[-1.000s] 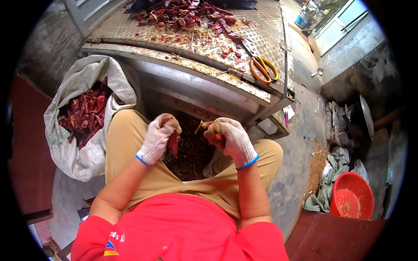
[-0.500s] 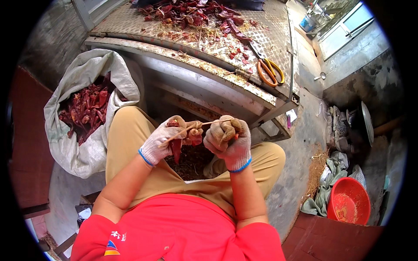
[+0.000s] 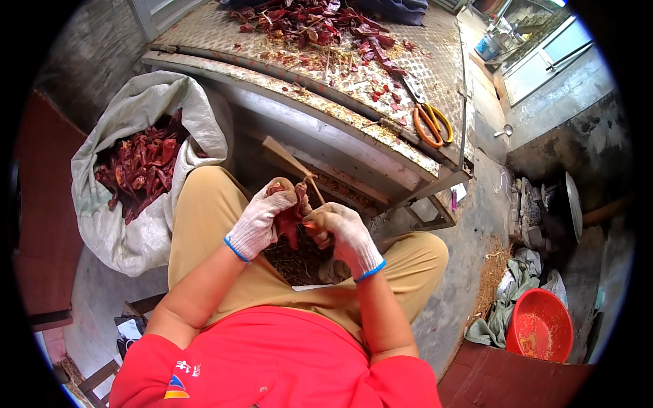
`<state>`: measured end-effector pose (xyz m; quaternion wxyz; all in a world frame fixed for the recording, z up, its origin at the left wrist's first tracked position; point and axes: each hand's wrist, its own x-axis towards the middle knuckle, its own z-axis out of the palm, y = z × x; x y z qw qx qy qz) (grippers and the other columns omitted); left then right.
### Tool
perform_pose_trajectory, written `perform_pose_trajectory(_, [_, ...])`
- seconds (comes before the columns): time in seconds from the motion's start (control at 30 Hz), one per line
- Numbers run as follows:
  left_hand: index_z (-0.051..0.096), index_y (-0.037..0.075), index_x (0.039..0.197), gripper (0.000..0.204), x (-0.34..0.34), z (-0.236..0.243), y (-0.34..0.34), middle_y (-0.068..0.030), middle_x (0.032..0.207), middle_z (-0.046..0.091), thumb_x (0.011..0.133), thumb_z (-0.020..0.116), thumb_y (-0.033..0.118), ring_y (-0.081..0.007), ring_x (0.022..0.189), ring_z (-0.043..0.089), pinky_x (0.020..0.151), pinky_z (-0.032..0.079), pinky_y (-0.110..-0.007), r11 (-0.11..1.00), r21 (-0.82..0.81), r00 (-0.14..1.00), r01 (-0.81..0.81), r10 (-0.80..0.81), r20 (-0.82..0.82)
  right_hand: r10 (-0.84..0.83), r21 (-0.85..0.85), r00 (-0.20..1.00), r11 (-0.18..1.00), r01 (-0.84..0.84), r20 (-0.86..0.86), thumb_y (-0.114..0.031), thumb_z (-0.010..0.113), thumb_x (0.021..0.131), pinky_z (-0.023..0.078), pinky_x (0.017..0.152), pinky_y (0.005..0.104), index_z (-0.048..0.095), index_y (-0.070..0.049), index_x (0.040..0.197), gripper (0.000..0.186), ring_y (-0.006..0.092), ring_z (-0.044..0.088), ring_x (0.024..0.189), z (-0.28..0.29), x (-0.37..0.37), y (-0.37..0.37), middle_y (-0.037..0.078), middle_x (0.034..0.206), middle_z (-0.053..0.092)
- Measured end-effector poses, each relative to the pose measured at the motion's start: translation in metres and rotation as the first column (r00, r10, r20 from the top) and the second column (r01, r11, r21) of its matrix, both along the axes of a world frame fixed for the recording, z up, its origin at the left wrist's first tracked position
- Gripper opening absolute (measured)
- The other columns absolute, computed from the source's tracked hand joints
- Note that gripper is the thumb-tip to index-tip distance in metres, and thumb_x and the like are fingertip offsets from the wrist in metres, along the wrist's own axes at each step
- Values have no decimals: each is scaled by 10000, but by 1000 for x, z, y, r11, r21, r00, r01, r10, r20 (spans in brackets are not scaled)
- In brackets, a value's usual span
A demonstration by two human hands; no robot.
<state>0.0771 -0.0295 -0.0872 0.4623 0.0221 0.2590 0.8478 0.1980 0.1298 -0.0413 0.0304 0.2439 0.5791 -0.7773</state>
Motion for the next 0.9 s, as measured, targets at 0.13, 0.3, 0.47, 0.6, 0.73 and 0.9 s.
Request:
perform_pose_trajectory(0.13, [587,32,1087,159,-1,-3,-3,-85,1032,672,938,645,30,-179,911,678,781,607,-367,992,-10,989,129,-129,-65,-59,448,998,893,38,33,-253,667,902,512,772,272,645,-4,1234,416,121,631,860,-2,0,19,53,971,693])
perform_pose_trajectory(0.3, [578,33,1191,277,8,11,-1,-57,955,656,941,675,105,-162,821,656,789,607,-361,969,-101,962,225,-237,-133,-21,332,988,941,72,-153,-154,704,923,525,820,265,662,29,1191,327,89,643,913,3,-12,1,79,1024,724])
perform_pose_trajectory(0.47, [570,41,1218,363,7,21,-4,-30,921,642,929,720,202,-144,804,654,641,589,-301,935,-240,911,262,-322,-260,93,661,935,731,170,-343,-93,687,905,539,759,308,723,13,1032,169,164,679,819,10,-12,-10,103,881,725])
perform_pose_trajectory(0.6, [582,52,1253,365,16,33,-7,-13,940,649,955,672,244,-98,779,657,427,481,-232,853,-463,763,242,-462,-452,229,815,893,537,215,-387,-53,658,859,533,728,363,730,-11,1005,168,300,681,767,14,-10,-11,160,857,699])
perform_pose_trajectory(0.73, [631,12,1178,271,28,20,-8,-50,895,663,946,668,148,-128,828,603,785,518,-290,832,-533,659,158,-490,-570,-29,490,979,863,126,-202,-46,621,897,534,697,313,704,23,1019,163,226,692,781,-5,9,-17,135,871,715])
perform_pose_trajectory(0.9, [661,13,1039,226,36,28,-6,-191,882,682,899,675,190,-330,826,672,740,522,-407,738,-667,361,-99,-598,-715,-297,-311,953,902,300,60,9,537,926,555,616,258,624,30,1029,136,162,654,724,-24,16,-18,120,934,681])
